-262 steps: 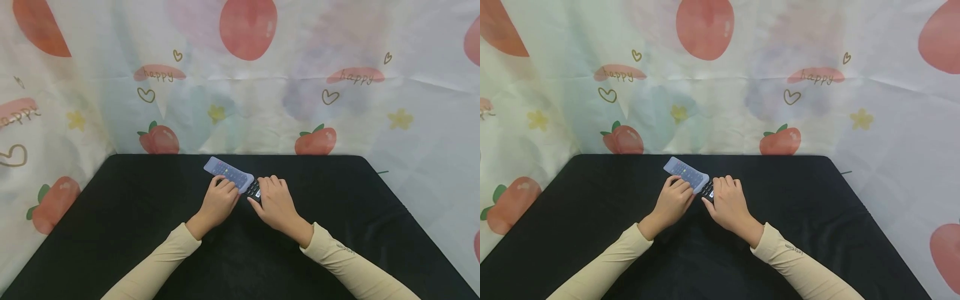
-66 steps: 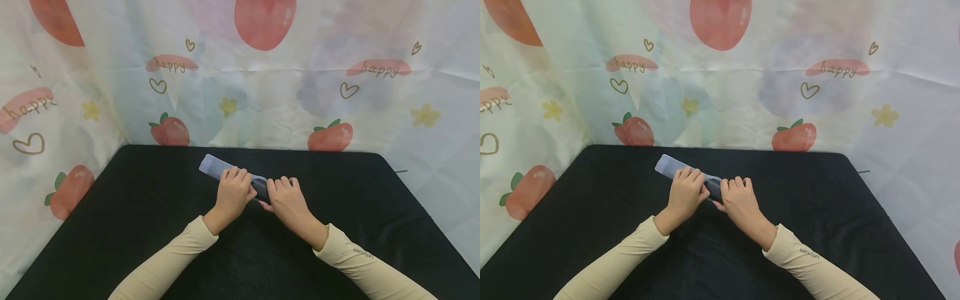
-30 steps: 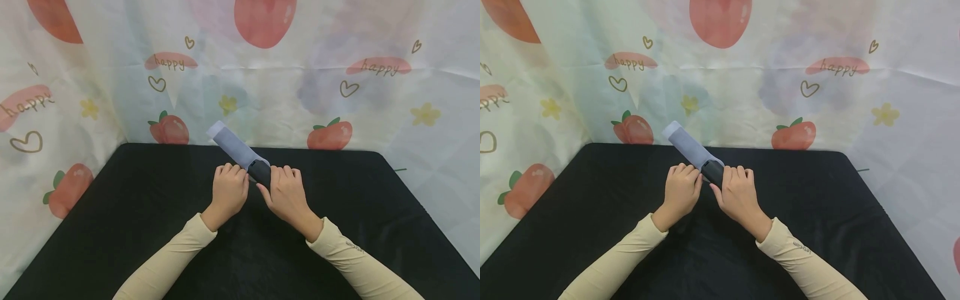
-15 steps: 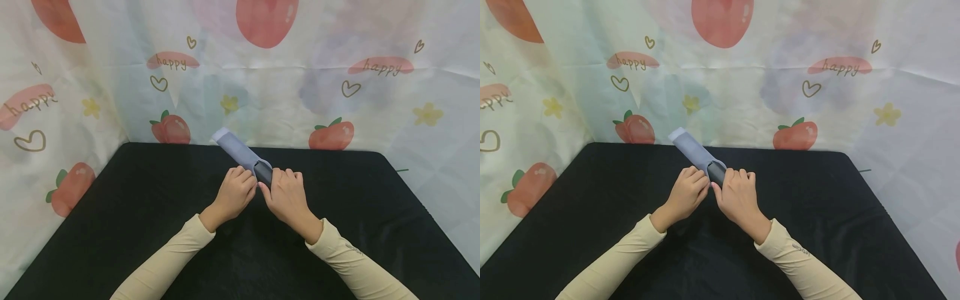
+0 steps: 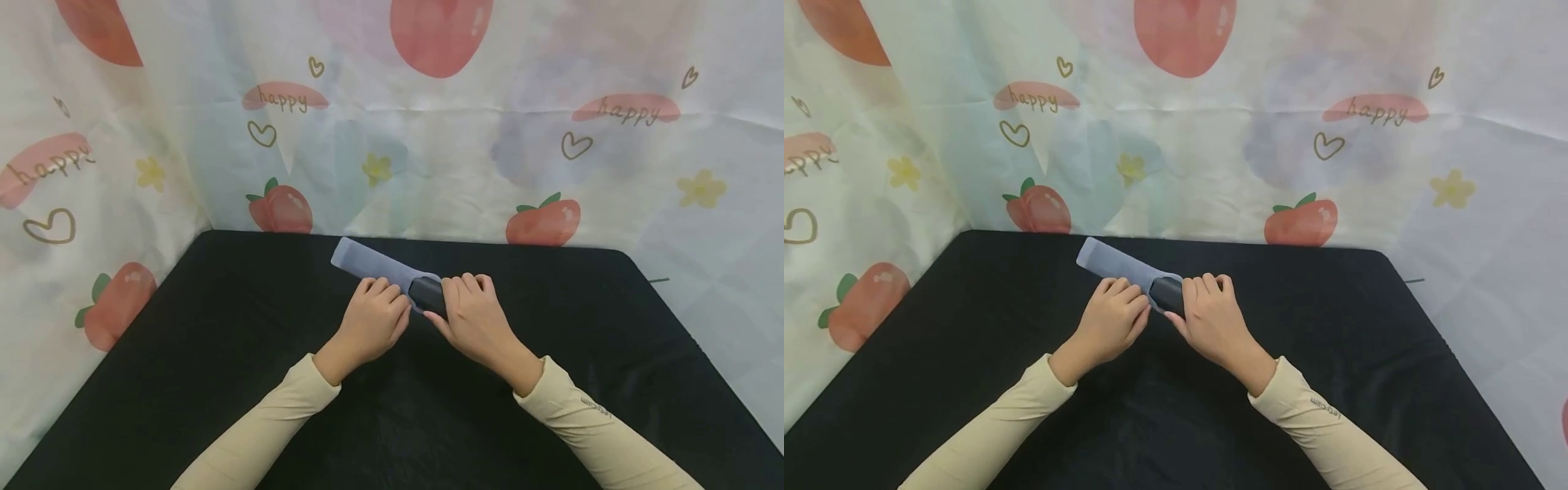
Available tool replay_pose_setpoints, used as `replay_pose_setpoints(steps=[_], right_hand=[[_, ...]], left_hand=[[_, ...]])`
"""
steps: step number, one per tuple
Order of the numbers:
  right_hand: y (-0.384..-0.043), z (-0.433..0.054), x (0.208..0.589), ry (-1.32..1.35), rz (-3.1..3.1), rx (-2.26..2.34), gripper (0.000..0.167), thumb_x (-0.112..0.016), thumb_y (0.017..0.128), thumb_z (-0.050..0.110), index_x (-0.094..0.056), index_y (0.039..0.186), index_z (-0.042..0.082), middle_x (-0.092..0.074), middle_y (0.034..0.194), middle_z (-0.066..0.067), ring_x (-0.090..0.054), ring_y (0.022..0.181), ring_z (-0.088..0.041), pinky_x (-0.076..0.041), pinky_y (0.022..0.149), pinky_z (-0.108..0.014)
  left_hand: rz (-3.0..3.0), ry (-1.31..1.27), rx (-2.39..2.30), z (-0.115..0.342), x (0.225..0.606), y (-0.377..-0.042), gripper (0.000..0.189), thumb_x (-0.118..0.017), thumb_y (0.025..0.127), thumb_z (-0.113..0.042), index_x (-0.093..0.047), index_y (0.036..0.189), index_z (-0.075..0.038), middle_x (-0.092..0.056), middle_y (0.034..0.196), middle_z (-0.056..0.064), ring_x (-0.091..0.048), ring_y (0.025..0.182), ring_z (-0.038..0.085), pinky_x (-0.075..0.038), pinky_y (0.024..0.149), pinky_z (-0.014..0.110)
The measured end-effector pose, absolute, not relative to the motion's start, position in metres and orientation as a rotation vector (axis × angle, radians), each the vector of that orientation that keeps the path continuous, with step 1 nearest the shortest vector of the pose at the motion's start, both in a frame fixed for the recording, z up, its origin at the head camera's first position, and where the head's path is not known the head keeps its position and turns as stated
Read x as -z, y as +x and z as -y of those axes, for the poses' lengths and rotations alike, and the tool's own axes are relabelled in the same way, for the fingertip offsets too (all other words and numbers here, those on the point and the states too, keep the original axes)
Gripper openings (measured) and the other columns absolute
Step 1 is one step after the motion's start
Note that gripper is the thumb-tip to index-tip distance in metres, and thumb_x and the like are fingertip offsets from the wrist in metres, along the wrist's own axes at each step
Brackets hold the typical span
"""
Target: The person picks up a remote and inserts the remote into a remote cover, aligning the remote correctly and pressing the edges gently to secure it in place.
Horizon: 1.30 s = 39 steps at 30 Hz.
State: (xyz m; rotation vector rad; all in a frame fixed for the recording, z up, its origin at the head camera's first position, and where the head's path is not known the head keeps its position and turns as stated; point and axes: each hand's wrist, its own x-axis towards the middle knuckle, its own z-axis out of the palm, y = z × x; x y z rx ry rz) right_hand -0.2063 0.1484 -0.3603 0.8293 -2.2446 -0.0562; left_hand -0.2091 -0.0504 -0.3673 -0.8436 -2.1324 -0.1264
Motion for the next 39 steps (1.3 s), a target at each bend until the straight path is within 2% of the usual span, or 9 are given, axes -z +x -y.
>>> replay_pose_setpoints(steps=[3, 7, 9, 13, 18, 21, 26, 31, 39], right_hand=[[-0.206, -0.156, 0.366, 0.951, 2.182, 0.093, 0.049, -0.047, 0.093, 0.046, -0.054, 0.099, -0.002, -0.058, 0.081, -0.013, -0.053, 0.076, -0.028, -0.043, 0.079, -0.049], [-0.203, -0.162, 0.370, 1.046, 2.119, 0.061, 0.062, -0.021, 0.099, 0.051, -0.054, 0.102, -0.001, -0.058, 0.084, -0.013, -0.053, 0.076, -0.028, -0.043, 0.081, -0.050], [-0.202, -0.164, 0.370, 1.056, 2.110, 0.052, 0.064, -0.020, 0.099, 0.052, -0.055, 0.103, -0.001, -0.058, 0.085, -0.013, -0.053, 0.077, -0.029, -0.043, 0.082, -0.051], [-0.200, -0.171, 0.368, 1.067, 2.153, 0.081, 0.056, -0.046, 0.093, 0.052, -0.055, 0.108, -0.001, -0.059, 0.089, -0.013, -0.055, 0.082, -0.029, -0.042, 0.087, -0.051], [-0.200, -0.177, 0.365, 1.103, 2.173, 0.143, 0.066, -0.074, 0.070, 0.049, -0.056, 0.107, -0.002, -0.060, 0.090, -0.012, -0.057, 0.086, -0.028, -0.042, 0.089, -0.052], [-0.200, -0.179, 0.367, 1.128, 2.151, 0.159, 0.059, -0.063, 0.081, 0.052, -0.056, 0.104, -0.002, -0.060, 0.087, -0.012, -0.056, 0.084, -0.027, -0.043, 0.088, -0.051], [-0.199, -0.179, 0.370, 1.165, 2.109, 0.123, 0.065, -0.023, 0.098, 0.054, -0.056, 0.100, -0.002, -0.058, 0.083, -0.012, -0.055, 0.080, -0.028, -0.044, 0.086, -0.052], [-0.197, -0.178, 0.369, 1.206, 2.093, 0.126, 0.061, -0.024, 0.098, 0.053, -0.056, 0.096, 0.001, -0.058, 0.081, -0.010, -0.053, 0.079, -0.027, -0.043, 0.086, -0.051], [-0.198, -0.180, 0.371, 1.312, 2.084, 0.099, 0.060, -0.026, 0.098, 0.052, -0.056, 0.095, 0.000, -0.057, 0.084, -0.010, -0.051, 0.081, -0.026, -0.043, 0.083, -0.045]], left_hand=[[2.130, -0.837, 0.172, 0.054, 0.366, -0.209, 0.020, -0.066, 0.084, -0.033, -0.065, 0.089, -0.013, -0.059, 0.082, 0.001, -0.054, 0.082, 0.019, -0.044, 0.081, 0.034], [2.214, -0.933, 0.156, 0.060, 0.362, -0.213, 0.057, -0.064, 0.080, -0.055, -0.060, 0.120, -0.015, -0.062, 0.101, 0.002, -0.056, 0.098, 0.019, -0.040, 0.096, 0.040], [2.258, -1.011, 0.103, 0.062, 0.362, -0.214, 0.066, -0.062, 0.078, -0.062, -0.058, 0.125, -0.017, -0.063, 0.103, 0.000, -0.057, 0.099, 0.017, -0.039, 0.098, 0.041], [2.287, -1.088, 0.040, 0.065, 0.363, -0.214, 0.062, -0.060, 0.078, -0.063, -0.060, 0.118, -0.016, -0.066, 0.095, -0.002, -0.060, 0.090, 0.016, -0.043, 0.092, 0.037], [2.348, -1.091, 0.055, 0.064, 0.365, -0.210, 0.060, -0.059, 0.080, -0.061, -0.061, 0.118, -0.015, -0.066, 0.095, -0.002, -0.059, 0.089, 0.016, -0.044, 0.089, 0.035], [2.405, -1.091, 0.108, 0.062, 0.365, -0.207, 0.055, -0.057, 0.084, -0.058, -0.061, 0.118, -0.016, -0.066, 0.094, -0.003, -0.059, 0.089, 0.015, -0.044, 0.089, 0.035], [2.457, -1.061, 0.213, 0.055, 0.363, -0.205, 0.032, -0.053, 0.093, -0.042, -0.065, 0.111, -0.018, -0.068, 0.088, -0.004, -0.058, 0.082, 0.013, -0.045, 0.084, 0.031], [2.449, -1.058, 0.222, 0.047, 0.361, -0.204, 0.017, -0.053, 0.095, -0.027, -0.068, 0.096, -0.018, -0.066, 0.083, -0.005, -0.055, 0.077, 0.011, -0.044, 0.071, 0.025], [2.358, -1.116, 0.221, 0.041, 0.360, -0.204, 0.017, -0.058, 0.093, -0.023, -0.070, 0.083, -0.017, -0.067, 0.077, -0.007, -0.058, 0.075, 0.009, -0.046, 0.077, 0.025]])
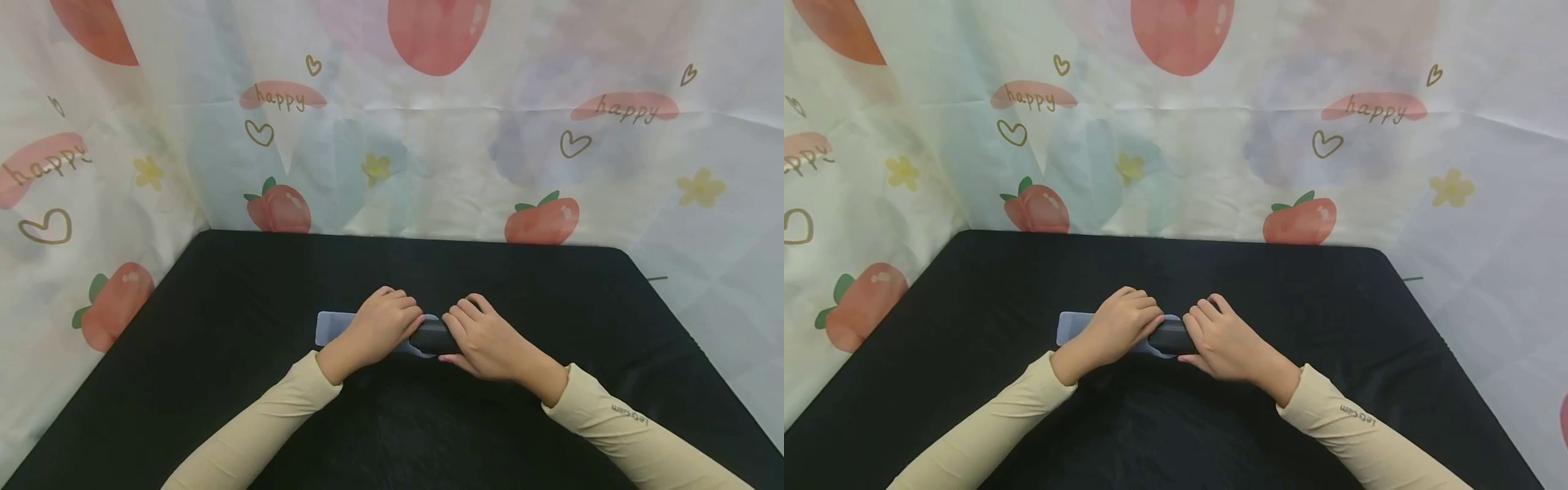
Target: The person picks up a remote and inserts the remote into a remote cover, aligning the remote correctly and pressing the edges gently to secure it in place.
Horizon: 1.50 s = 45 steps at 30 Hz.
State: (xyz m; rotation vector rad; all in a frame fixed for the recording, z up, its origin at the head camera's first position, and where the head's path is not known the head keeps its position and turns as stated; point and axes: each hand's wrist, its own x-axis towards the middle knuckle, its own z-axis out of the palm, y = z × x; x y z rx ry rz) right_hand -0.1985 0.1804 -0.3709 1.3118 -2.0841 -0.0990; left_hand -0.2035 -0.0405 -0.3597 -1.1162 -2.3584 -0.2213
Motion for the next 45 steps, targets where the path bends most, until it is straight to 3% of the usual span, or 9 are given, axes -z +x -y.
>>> replay_pose_setpoints(steps=[6, 16, 23, 27, 29, 32, 35, 45], right_hand=[[-0.201, -0.180, 0.370, 1.353, 2.069, 0.100, 0.056, -0.032, 0.098, 0.050, -0.055, 0.094, 0.000, -0.056, 0.084, -0.010, -0.050, 0.081, -0.026, -0.043, 0.083, -0.043], [-0.201, -0.171, 0.369, 1.304, 2.084, 0.137, 0.058, -0.025, 0.099, 0.050, -0.055, 0.093, 0.001, -0.056, 0.083, -0.010, -0.051, 0.080, -0.026, -0.042, 0.082, -0.042], [-0.202, -0.172, 0.364, 1.229, 2.042, 0.108, 0.061, -0.024, 0.098, 0.052, -0.055, 0.094, 0.000, -0.057, 0.081, -0.010, -0.052, 0.080, -0.027, -0.042, 0.083, -0.047], [-0.206, -0.173, 0.357, 1.109, 1.991, 0.040, 0.062, -0.027, 0.098, 0.052, -0.056, 0.091, -0.002, -0.057, 0.078, -0.014, -0.053, 0.076, -0.031, -0.042, 0.080, -0.053], [-0.207, -0.173, 0.354, 1.023, 1.972, 0.013, 0.062, -0.029, 0.098, 0.051, -0.056, 0.090, -0.004, -0.057, 0.076, -0.015, -0.053, 0.074, -0.032, -0.042, 0.079, -0.054], [-0.208, -0.170, 0.350, 0.910, 1.957, -0.018, 0.061, -0.033, 0.097, 0.050, -0.055, 0.087, -0.006, -0.055, 0.073, -0.017, -0.051, 0.071, -0.033, -0.041, 0.079, -0.055], [-0.209, -0.164, 0.349, 0.839, 1.952, -0.042, 0.061, -0.035, 0.096, 0.050, -0.055, 0.087, -0.007, -0.053, 0.072, -0.017, -0.049, 0.069, -0.033, -0.040, 0.079, -0.054], [-0.211, -0.155, 0.350, 0.767, 2.010, -0.058, 0.060, -0.034, 0.097, 0.048, -0.054, 0.089, -0.008, -0.052, 0.073, -0.018, -0.049, 0.071, -0.034, -0.040, 0.077, -0.054]], left_hand=[[2.393, -1.116, 0.245, 0.036, 0.358, -0.204, 0.020, -0.055, 0.094, -0.023, -0.070, 0.083, -0.016, -0.068, 0.077, -0.006, -0.059, 0.076, 0.010, -0.046, 0.078, 0.026], [2.452, -1.098, 0.272, 0.035, 0.358, -0.206, 0.019, -0.055, 0.095, -0.022, -0.071, 0.086, -0.015, -0.069, 0.079, -0.005, -0.061, 0.077, 0.010, -0.046, 0.075, 0.026], [2.466, -1.053, 0.401, 0.046, 0.355, -0.205, 0.018, -0.055, 0.095, -0.025, -0.071, 0.098, -0.017, -0.069, 0.091, -0.006, -0.061, 0.089, 0.011, -0.046, 0.086, 0.030], [2.245, -0.863, 0.393, 0.050, 0.353, -0.204, 0.024, -0.063, 0.089, -0.030, -0.067, 0.106, -0.014, -0.064, 0.102, 0.002, -0.055, 0.098, 0.019, -0.044, 0.090, 0.036], [2.117, -0.752, 0.357, 0.050, 0.353, -0.203, 0.028, -0.069, 0.083, -0.035, -0.065, 0.098, -0.012, -0.060, 0.096, 0.005, -0.052, 0.094, 0.023, -0.044, 0.085, 0.037], [2.015, -0.637, 0.271, 0.047, 0.354, -0.201, 0.038, -0.071, 0.076, -0.047, -0.058, 0.074, -0.012, -0.055, 0.078, 0.004, -0.051, 0.080, 0.023, -0.042, 0.074, 0.036], [2.038, -0.587, 0.208, 0.042, 0.354, -0.200, 0.047, -0.070, 0.075, -0.055, -0.052, 0.060, -0.014, -0.051, 0.066, 0.000, -0.050, 0.070, 0.021, -0.041, 0.069, 0.035], [2.189, -0.504, 0.394, 0.027, 0.354, -0.197, 0.018, -0.065, 0.083, -0.022, -0.063, 0.068, -0.012, -0.057, 0.067, 0.001, -0.053, 0.068, 0.019, -0.044, 0.069, 0.034]])
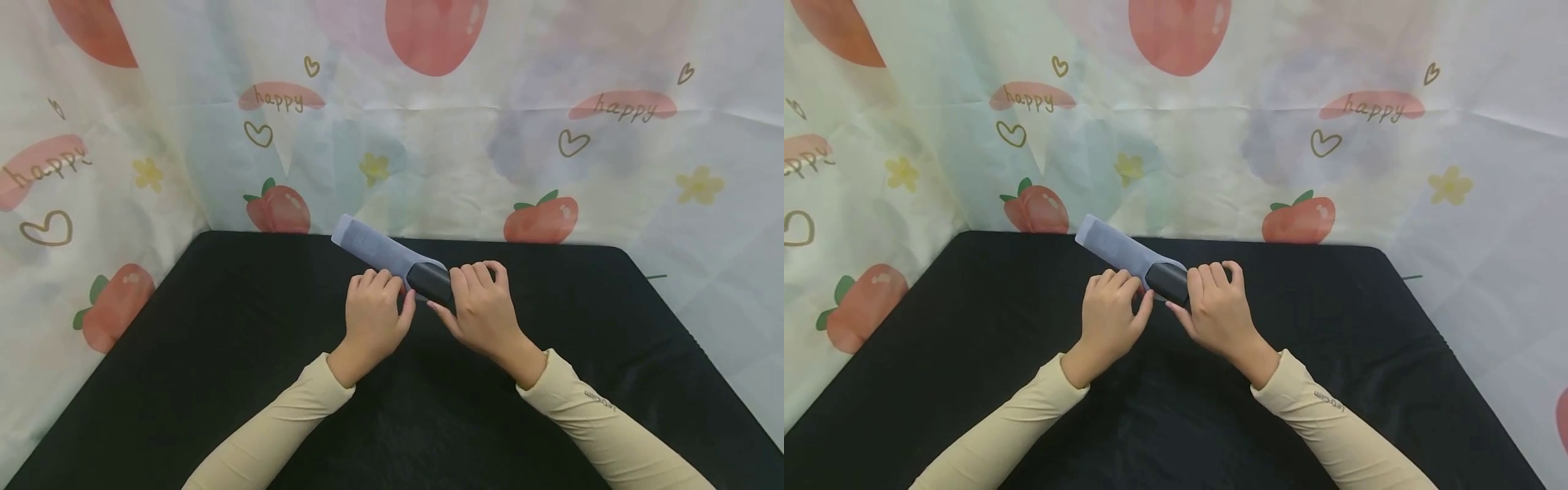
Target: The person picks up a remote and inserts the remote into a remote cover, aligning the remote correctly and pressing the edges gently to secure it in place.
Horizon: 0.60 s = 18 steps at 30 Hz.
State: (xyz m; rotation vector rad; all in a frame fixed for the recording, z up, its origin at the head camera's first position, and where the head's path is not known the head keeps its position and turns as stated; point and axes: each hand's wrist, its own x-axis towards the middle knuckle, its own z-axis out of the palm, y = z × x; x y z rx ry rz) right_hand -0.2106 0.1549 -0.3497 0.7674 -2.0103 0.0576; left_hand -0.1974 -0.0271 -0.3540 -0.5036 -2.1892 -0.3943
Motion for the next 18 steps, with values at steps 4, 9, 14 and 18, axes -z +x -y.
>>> replay_pose_setpoints(steps=[4, 9, 14, 18], right_hand=[[-0.208, -0.152, 0.353, 0.727, 2.067, -0.050, 0.059, -0.033, 0.097, 0.048, -0.053, 0.087, -0.006, -0.051, 0.072, -0.017, -0.049, 0.071, -0.033, -0.040, 0.077, -0.054], [-0.204, -0.150, 0.359, 0.673, 2.142, -0.038, 0.062, -0.028, 0.096, 0.049, -0.053, 0.083, -0.005, -0.051, 0.070, -0.016, -0.050, 0.069, -0.032, -0.041, 0.076, -0.052], [-0.201, -0.146, 0.363, 0.662, 2.182, -0.070, 0.065, -0.024, 0.097, 0.050, -0.053, 0.081, -0.005, -0.052, 0.069, -0.016, -0.049, 0.068, -0.032, -0.040, 0.075, -0.051], [-0.199, -0.142, 0.365, 0.658, 2.206, -0.083, 0.058, -0.031, 0.095, 0.046, -0.054, 0.080, -0.005, -0.054, 0.069, -0.017, -0.050, 0.067, -0.031, -0.040, 0.074, -0.051]], left_hand=[[2.191, -0.491, 0.511, 0.020, 0.360, -0.200, 0.015, -0.060, 0.082, -0.013, -0.063, 0.068, -0.009, -0.055, 0.066, 0.002, -0.051, 0.065, 0.019, -0.043, 0.064, 0.032], [2.149, -0.548, 0.648, 0.015, 0.370, -0.201, 0.014, -0.057, 0.082, -0.009, -0.061, 0.068, -0.008, -0.053, 0.067, 0.003, -0.045, 0.065, 0.018, -0.040, 0.061, 0.030], [2.113, -0.596, 0.663, 0.014, 0.375, -0.199, 0.016, -0.056, 0.083, -0.009, -0.058, 0.067, -0.008, -0.051, 0.067, 0.003, -0.043, 0.066, 0.018, -0.039, 0.063, 0.030], [2.115, -0.618, 0.648, 0.014, 0.378, -0.197, 0.017, -0.055, 0.083, -0.009, -0.056, 0.066, -0.009, -0.050, 0.067, 0.002, -0.043, 0.067, 0.018, -0.038, 0.063, 0.030]])
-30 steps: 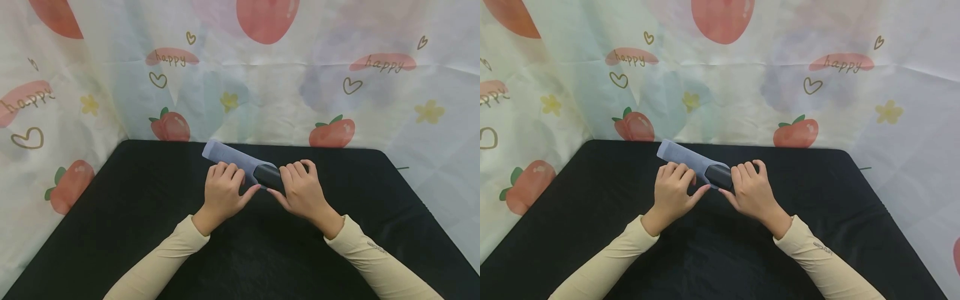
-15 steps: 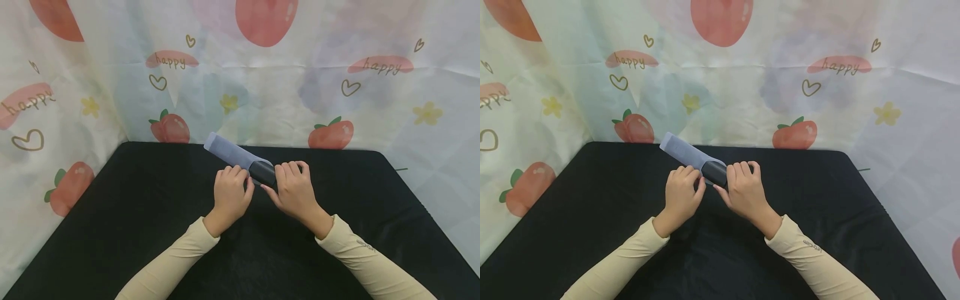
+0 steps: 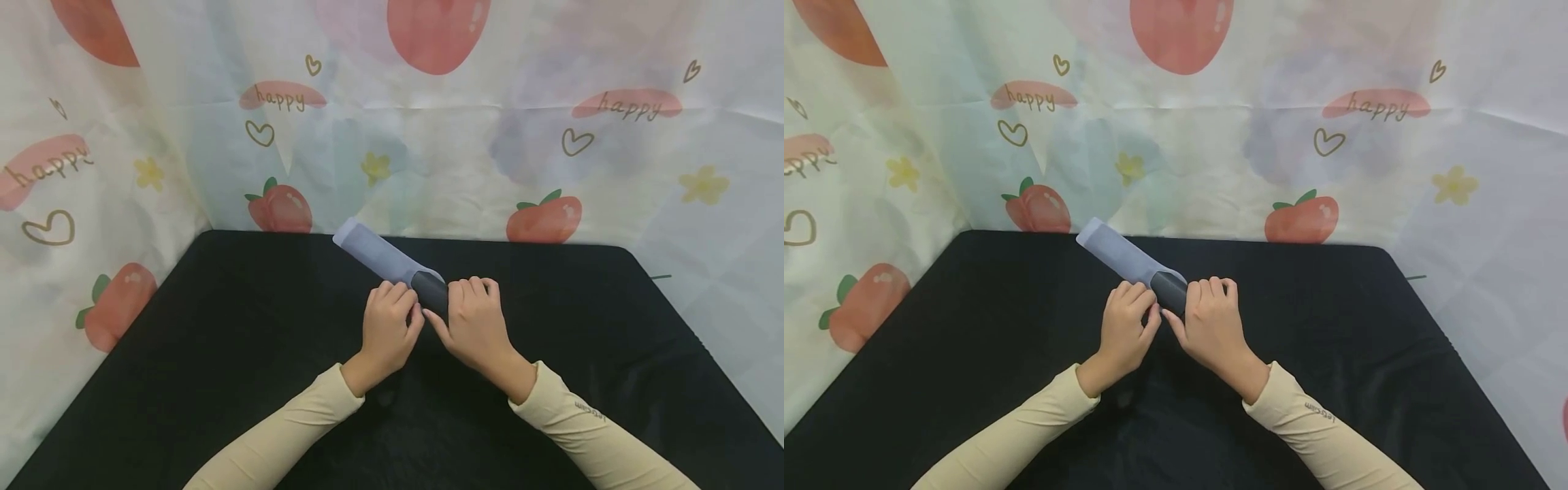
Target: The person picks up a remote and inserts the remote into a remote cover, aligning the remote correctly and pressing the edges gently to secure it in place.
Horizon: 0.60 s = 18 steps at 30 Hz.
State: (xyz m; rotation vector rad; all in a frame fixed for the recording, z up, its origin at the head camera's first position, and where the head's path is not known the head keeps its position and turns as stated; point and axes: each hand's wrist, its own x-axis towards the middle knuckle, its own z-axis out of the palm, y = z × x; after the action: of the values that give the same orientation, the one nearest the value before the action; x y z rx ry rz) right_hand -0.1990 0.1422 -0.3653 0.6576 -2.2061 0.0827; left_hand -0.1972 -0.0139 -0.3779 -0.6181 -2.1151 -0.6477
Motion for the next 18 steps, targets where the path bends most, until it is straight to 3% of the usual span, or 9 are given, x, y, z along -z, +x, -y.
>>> replay_pose_setpoints(steps=[5, 13, 18], right_hand=[[-0.198, -0.139, 0.366, 0.660, 2.219, -0.081, 0.050, -0.041, 0.089, 0.042, -0.054, 0.079, -0.005, -0.052, 0.068, -0.016, -0.049, 0.066, -0.031, -0.040, 0.073, -0.050], [-0.203, -0.141, 0.362, 0.716, 2.199, -0.089, 0.067, -0.022, 0.097, 0.053, -0.055, 0.083, -0.004, -0.054, 0.072, -0.015, -0.050, 0.071, -0.031, -0.039, 0.077, -0.051], [-0.207, -0.149, 0.363, 0.794, 2.150, -0.060, 0.068, -0.022, 0.098, 0.055, -0.055, 0.085, -0.004, -0.054, 0.072, -0.015, -0.053, 0.073, -0.032, -0.040, 0.081, -0.053]], left_hand=[[2.110, -0.640, 0.648, 0.015, 0.381, -0.195, 0.016, -0.055, 0.081, -0.008, -0.055, 0.066, -0.009, -0.049, 0.067, 0.001, -0.042, 0.066, 0.017, -0.038, 0.063, 0.029], [2.133, -0.644, 0.609, 0.026, 0.378, -0.197, 0.015, -0.057, 0.084, -0.009, -0.057, 0.068, -0.010, -0.050, 0.068, 0.002, -0.043, 0.066, 0.017, -0.039, 0.064, 0.030], [2.113, -0.783, 0.364, 0.046, 0.373, -0.202, 0.021, -0.068, 0.082, -0.023, -0.054, 0.071, -0.011, -0.048, 0.070, 0.001, -0.045, 0.067, 0.017, -0.040, 0.067, 0.031]])
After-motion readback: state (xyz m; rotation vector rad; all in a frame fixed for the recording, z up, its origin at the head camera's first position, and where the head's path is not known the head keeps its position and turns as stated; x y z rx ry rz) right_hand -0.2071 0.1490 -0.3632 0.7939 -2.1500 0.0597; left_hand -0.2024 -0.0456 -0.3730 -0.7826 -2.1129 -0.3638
